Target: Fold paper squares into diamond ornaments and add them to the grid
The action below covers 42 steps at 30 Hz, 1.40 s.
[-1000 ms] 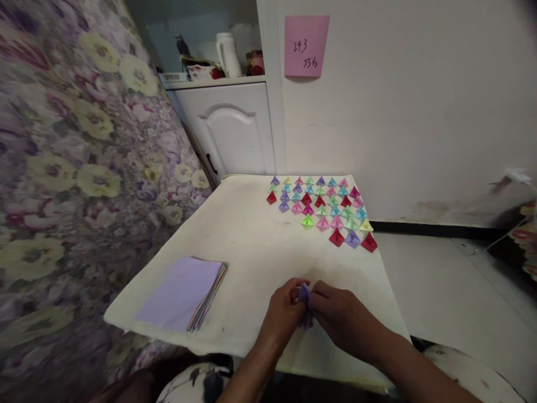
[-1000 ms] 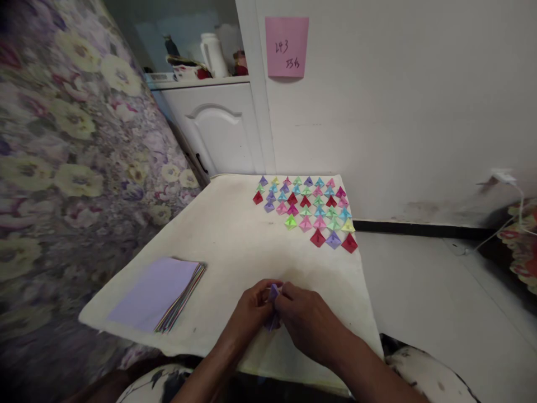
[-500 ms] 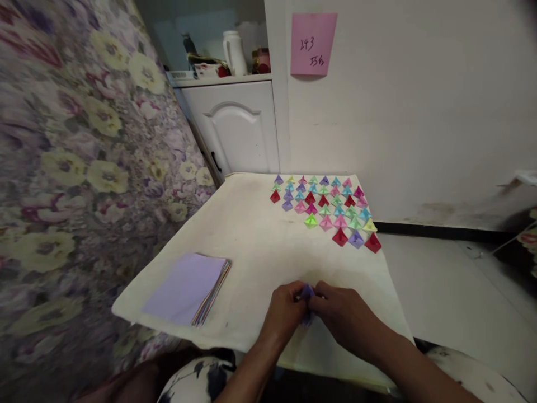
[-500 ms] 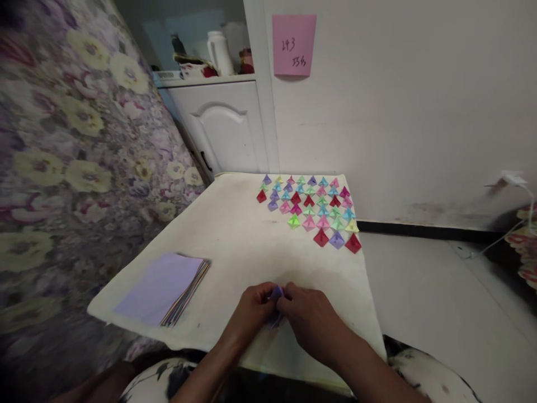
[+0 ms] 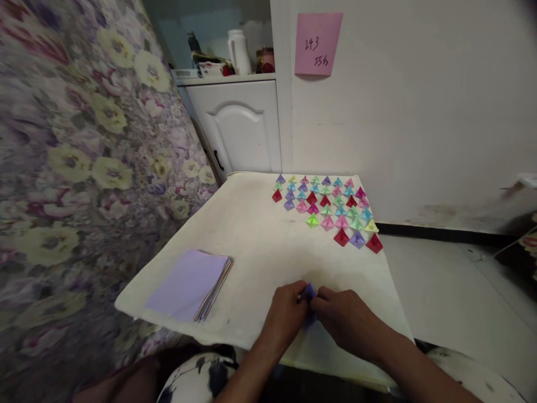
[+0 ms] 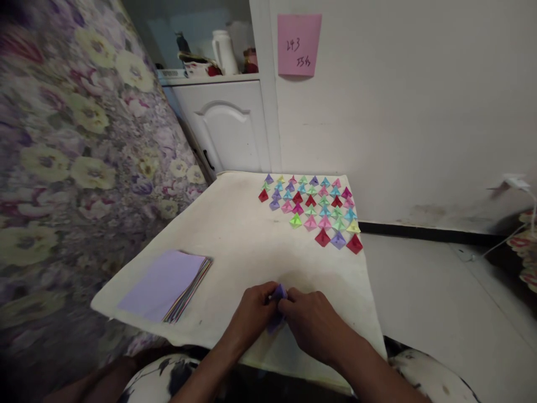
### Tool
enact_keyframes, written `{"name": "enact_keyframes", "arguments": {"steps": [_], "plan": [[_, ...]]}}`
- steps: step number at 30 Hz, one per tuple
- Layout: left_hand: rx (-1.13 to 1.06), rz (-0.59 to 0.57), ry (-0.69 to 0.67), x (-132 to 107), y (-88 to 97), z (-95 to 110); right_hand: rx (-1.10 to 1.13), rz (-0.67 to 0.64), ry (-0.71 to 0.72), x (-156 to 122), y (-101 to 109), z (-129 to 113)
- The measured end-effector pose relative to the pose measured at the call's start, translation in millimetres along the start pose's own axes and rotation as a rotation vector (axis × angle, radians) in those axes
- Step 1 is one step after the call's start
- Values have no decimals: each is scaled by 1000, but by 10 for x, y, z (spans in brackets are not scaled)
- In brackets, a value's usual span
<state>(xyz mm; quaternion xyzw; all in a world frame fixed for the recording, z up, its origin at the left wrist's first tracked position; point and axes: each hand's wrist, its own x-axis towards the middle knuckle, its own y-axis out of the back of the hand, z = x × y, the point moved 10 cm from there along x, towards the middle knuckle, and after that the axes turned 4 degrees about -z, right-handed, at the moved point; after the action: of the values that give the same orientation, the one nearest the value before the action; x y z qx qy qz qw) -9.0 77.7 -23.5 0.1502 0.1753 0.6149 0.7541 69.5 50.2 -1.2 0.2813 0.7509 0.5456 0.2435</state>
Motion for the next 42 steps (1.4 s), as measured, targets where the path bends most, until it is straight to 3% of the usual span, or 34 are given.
{"name": "enact_keyframes", "arguments": {"steps": [5,9,15,20,24,29,35,42], "plan": [[-42,-16,18,-2,-31,-44,159,42,-1,0,74,23],[-246,-98,106,-2,-109,-126,292,80,-19,-1,96,73],[-403,-80,157,17,-43,-129,486,246,-155,-11,110,269],[-562,-74,147,14,-13,-81,759,310,-297,-25,42,476],[-595,-97,150,11,-10,-52,898,372,-317,-20,84,549],[-506,-61,198,8,24,-98,1043,363,-302,8,117,534],[-514,-102,164,1,-54,-54,1178,323,-284,48,13,537],[-600,6,165,2,-12,-86,1346,323,-261,73,-3,534]]}}
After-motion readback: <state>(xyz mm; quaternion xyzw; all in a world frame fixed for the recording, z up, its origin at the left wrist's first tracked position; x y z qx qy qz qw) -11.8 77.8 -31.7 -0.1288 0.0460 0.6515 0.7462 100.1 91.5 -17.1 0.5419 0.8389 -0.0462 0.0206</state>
